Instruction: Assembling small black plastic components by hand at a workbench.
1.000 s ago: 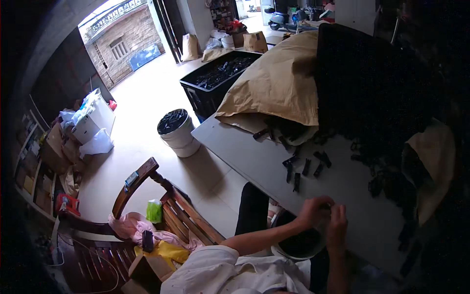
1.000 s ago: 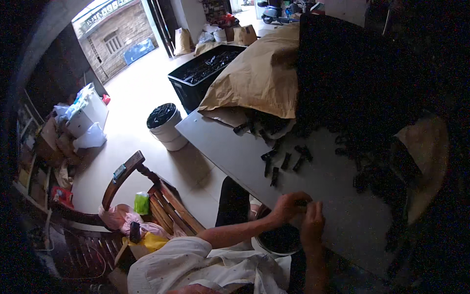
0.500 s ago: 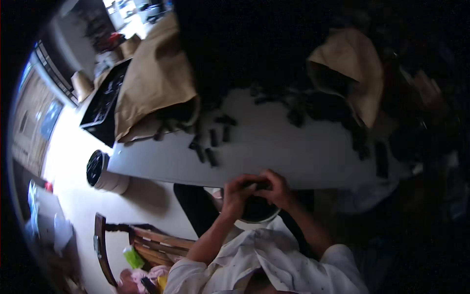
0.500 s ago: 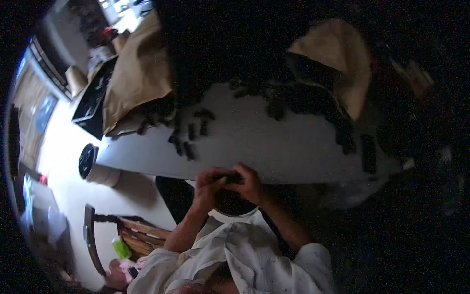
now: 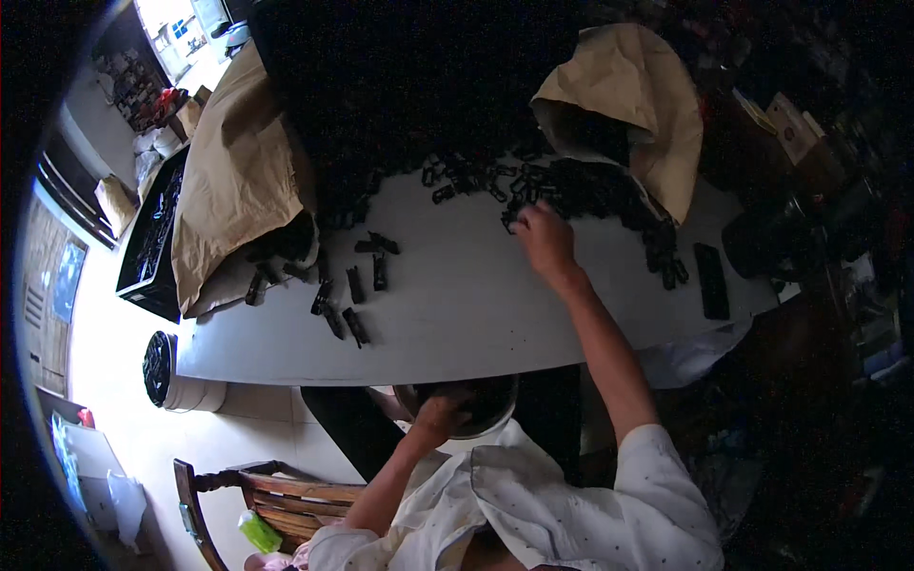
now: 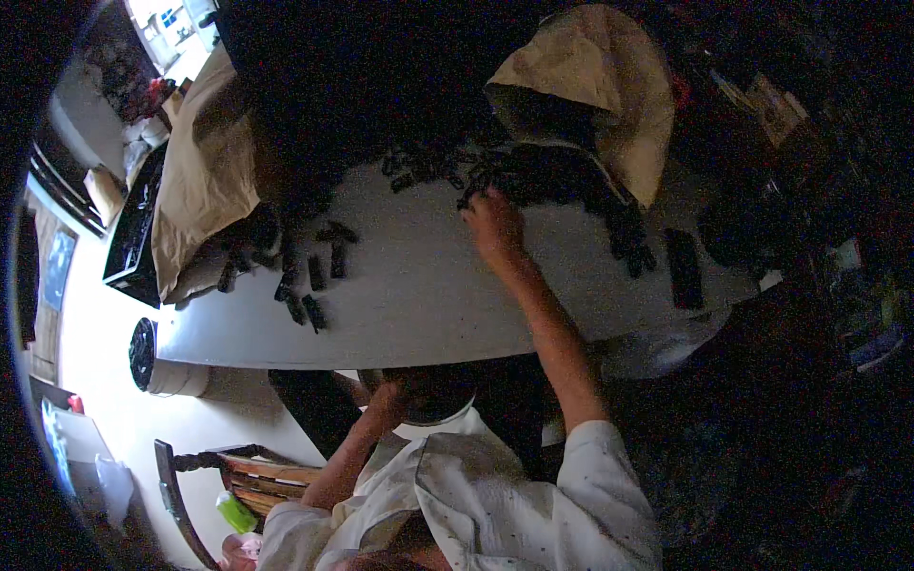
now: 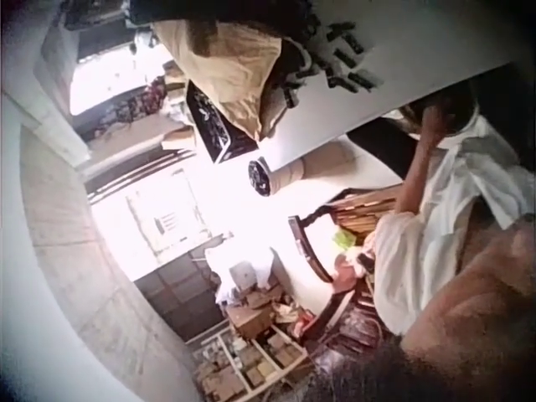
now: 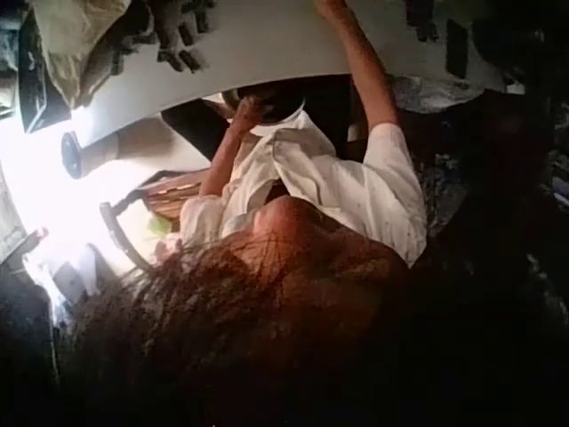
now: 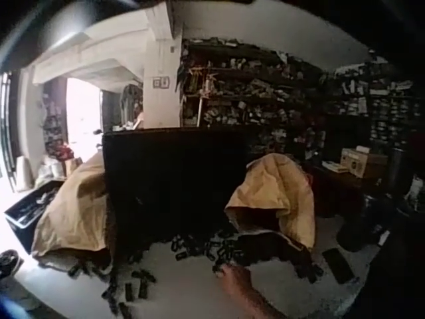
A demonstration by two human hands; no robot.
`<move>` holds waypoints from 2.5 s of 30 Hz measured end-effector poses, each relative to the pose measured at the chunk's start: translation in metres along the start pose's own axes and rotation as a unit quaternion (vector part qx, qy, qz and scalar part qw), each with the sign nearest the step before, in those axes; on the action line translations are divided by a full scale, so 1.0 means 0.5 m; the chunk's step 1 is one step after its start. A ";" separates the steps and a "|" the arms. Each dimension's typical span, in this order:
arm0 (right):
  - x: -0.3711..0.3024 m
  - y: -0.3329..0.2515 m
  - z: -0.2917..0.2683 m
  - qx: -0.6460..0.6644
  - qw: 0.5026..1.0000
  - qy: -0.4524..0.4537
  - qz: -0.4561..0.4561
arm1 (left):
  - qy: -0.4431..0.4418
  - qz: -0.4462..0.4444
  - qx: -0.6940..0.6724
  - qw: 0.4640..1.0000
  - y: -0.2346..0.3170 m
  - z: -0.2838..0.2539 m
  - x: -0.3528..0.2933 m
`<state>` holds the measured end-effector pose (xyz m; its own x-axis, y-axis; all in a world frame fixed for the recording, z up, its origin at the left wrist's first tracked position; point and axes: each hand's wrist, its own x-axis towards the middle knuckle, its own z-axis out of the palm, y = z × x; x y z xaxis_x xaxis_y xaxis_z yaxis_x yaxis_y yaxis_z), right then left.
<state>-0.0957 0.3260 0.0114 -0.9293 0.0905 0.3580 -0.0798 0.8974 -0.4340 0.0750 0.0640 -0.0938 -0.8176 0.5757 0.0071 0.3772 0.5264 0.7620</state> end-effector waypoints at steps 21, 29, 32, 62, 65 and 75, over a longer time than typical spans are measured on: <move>-0.064 -0.014 -0.001 -0.018 0.980 -0.035 -0.197 | 0.132 0.071 -0.010 0.989 0.087 -0.195 0.392; 0.026 0.099 0.043 0.187 0.973 0.010 0.136 | 0.130 0.089 0.015 0.987 0.141 -0.077 0.542; 0.014 0.135 0.058 0.271 0.947 -0.020 0.173 | 0.164 0.098 0.054 0.980 0.151 -0.089 0.523; -0.066 -0.047 -0.042 0.390 0.918 -0.066 0.004 | 0.055 -0.056 -0.653 0.753 0.125 -0.151 0.395; -0.072 -0.049 -0.023 0.329 0.943 -0.046 0.026 | 0.058 -0.095 -0.618 0.778 0.125 -0.141 0.402; -0.057 -0.047 0.006 0.312 0.945 -0.078 0.057 | 0.056 0.016 -0.423 0.904 0.120 -0.187 0.393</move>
<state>-0.0684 0.3013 0.0087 -0.9827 0.0624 0.1745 -0.1280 0.4519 -0.8828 -0.1037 0.1503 0.0136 -0.8689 0.4906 0.0662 -0.0285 -0.1831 0.9827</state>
